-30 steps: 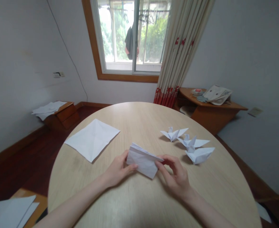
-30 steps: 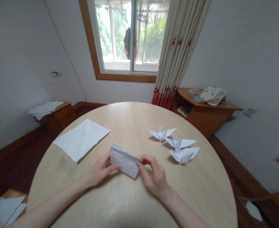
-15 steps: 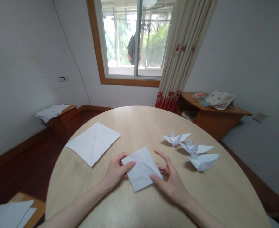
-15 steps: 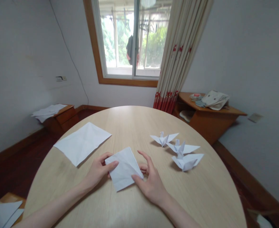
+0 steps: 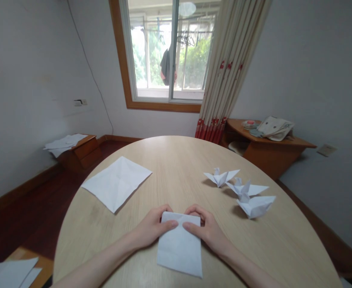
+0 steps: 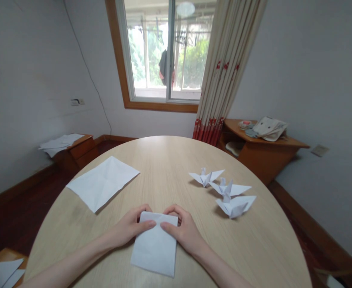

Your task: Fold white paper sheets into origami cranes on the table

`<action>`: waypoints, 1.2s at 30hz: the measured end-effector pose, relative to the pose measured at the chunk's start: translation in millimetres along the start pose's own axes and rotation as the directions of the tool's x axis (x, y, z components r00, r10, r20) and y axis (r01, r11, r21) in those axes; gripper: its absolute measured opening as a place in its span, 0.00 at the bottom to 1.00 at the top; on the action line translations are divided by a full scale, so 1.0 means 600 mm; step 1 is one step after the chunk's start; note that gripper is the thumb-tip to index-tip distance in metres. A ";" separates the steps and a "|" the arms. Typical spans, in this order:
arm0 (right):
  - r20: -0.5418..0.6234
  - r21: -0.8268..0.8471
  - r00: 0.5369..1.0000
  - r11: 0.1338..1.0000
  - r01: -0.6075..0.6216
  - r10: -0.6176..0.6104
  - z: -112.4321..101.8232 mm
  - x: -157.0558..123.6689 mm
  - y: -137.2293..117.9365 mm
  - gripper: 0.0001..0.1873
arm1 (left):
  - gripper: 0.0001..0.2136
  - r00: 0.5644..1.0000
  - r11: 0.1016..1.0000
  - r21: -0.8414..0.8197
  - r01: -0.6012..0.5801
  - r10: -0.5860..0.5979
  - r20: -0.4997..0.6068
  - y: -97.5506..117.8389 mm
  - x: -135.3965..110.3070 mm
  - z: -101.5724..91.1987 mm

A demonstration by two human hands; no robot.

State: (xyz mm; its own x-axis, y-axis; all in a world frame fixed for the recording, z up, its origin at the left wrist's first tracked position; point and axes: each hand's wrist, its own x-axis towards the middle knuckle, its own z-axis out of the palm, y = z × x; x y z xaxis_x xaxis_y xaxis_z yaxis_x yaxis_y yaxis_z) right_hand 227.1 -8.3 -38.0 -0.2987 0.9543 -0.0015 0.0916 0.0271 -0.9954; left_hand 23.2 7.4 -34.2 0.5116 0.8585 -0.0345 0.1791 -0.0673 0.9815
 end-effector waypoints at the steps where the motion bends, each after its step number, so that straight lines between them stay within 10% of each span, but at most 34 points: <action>1: -0.007 -0.021 1.000 1.000 -0.008 0.008 -0.002 0.001 -0.001 0.21 | 0.21 1.000 1.000 0.015 -0.007 0.006 0.017 -0.001 0.000 0.001; 12: -0.021 -0.084 0.999 0.996 0.031 -0.033 -0.004 0.005 -0.003 0.23 | 0.25 0.983 0.991 -0.121 0.060 -0.080 -0.164 0.004 0.009 0.000; 24: 0.021 -0.180 0.999 0.983 0.046 -0.042 -0.001 0.005 0.002 0.23 | 0.25 0.989 0.995 -0.057 0.082 -0.088 -0.117 -0.001 0.004 0.001; 36: -0.201 -0.274 0.972 0.960 0.065 -0.123 -0.002 0.008 0.006 0.19 | 0.20 0.973 0.920 0.387 0.069 0.023 -0.228 0.016 -0.001 -0.005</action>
State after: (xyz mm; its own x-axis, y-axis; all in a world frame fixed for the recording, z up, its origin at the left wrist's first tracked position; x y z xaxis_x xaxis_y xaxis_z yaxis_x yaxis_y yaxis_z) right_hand 227.0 -3.1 -41.6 -0.1109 0.9839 0.1402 0.3284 0.1694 -0.9292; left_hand 22.3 7.9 -24.2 0.3102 0.9501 0.0324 0.5251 -0.1997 0.8273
